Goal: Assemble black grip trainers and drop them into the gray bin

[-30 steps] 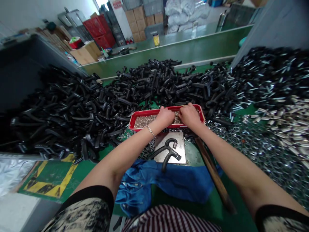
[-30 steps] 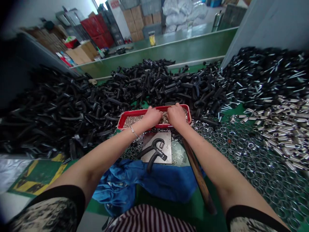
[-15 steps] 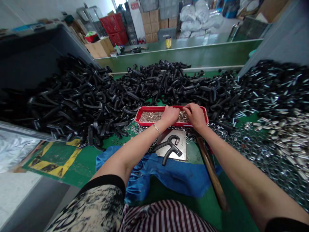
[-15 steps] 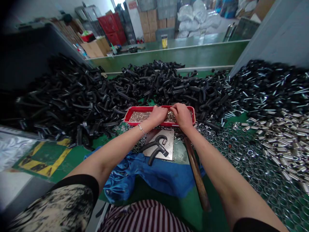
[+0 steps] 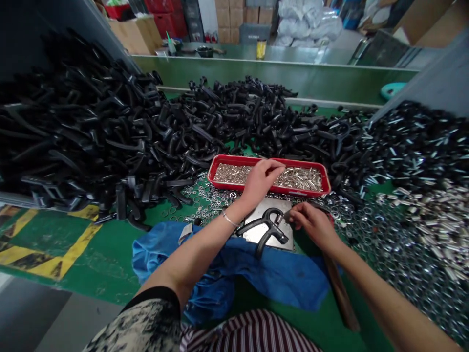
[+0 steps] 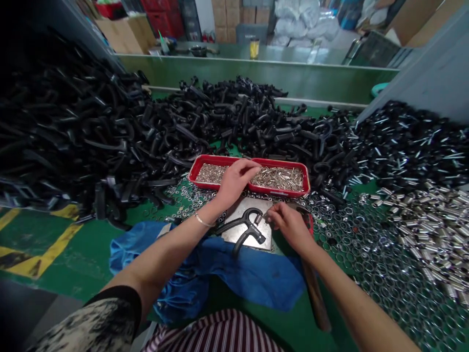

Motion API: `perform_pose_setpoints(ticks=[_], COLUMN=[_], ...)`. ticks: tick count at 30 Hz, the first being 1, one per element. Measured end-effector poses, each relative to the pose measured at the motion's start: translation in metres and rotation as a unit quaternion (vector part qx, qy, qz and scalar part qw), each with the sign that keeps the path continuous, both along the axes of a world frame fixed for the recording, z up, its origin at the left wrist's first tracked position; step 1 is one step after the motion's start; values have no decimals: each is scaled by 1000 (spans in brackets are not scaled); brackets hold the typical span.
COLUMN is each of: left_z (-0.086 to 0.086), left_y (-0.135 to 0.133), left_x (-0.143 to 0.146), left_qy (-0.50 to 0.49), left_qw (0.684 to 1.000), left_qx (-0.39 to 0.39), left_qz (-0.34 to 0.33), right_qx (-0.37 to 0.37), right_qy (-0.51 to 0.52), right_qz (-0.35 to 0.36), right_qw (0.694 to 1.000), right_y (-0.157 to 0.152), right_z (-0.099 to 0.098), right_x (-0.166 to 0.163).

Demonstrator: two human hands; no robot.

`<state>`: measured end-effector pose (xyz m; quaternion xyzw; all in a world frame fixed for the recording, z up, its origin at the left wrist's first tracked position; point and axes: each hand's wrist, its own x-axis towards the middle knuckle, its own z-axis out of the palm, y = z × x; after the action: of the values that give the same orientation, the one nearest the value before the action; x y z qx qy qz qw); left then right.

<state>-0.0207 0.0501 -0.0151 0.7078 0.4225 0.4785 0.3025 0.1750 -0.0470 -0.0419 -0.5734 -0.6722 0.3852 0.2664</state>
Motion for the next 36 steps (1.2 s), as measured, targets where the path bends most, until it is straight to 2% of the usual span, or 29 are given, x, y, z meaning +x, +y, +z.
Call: perform_pose_setpoints(ticks=[2, 6, 9, 11, 13, 15, 17, 19, 21, 25, 27, 29, 32, 34, 36], left_z=[-2, -13, -22, -26, -29, -31, -33, -35, -37, -36, -33, -27, -17, -11, -9], left_y=[-23, -57, -67, -72, -77, -82, -87, -90, -91, -91, -90, -89, -85, -80, -75], left_x=[-10, -24, -32, -36, -37, -38, -37, -36, -34, -33, -31, -29, -23, -21, -19], left_qy=[-73, -170, -181, -147, -68, 47, 154, 221, 259, 307, 343, 394, 470, 496, 497], left_qw=[995, 962, 948, 951, 969, 985, 982, 972, 962, 949, 937, 917, 873, 846, 833], left_qx=[-72, -209, -260, -270, -238, -166, -99, -73, -68, -44, -23, 8, 89, 147, 184], left_qz=[-16, -44, -25, -12, -15, -28, -38, -42, -47, -52, -55, -61, -92, -129, -160], right_qx=[-2, 6, 24, 64, 122, 160, 158, 144, 145, 132, 122, 120, 135, 123, 81], right_qy=[0, -30, -91, -179, -294, -378, -385, -360, -380, -519, -536, -509, -393, -286, -198], right_qz=[4, 14, 30, 47, 78, 114, 131, 102, 52, 12, 5, -10, -59, -86, -76], right_qw=[1000, 999, 995, 981, 945, 905, 900, 916, 912, 845, 836, 853, 908, 947, 974], right_y=[4, 11, 13, 12, 11, 10, 8, 2, -10, -45, -56, -59, -56, -56, -59], right_z=[1, 0, -1, 1, 5, 9, 12, 14, 15, 10, 4, -4, -9, -4, 6], right_x=[-3, -6, -10, -16, -23, -27, -23, -8, 11, 38, 42, 44, 51, 54, 51])
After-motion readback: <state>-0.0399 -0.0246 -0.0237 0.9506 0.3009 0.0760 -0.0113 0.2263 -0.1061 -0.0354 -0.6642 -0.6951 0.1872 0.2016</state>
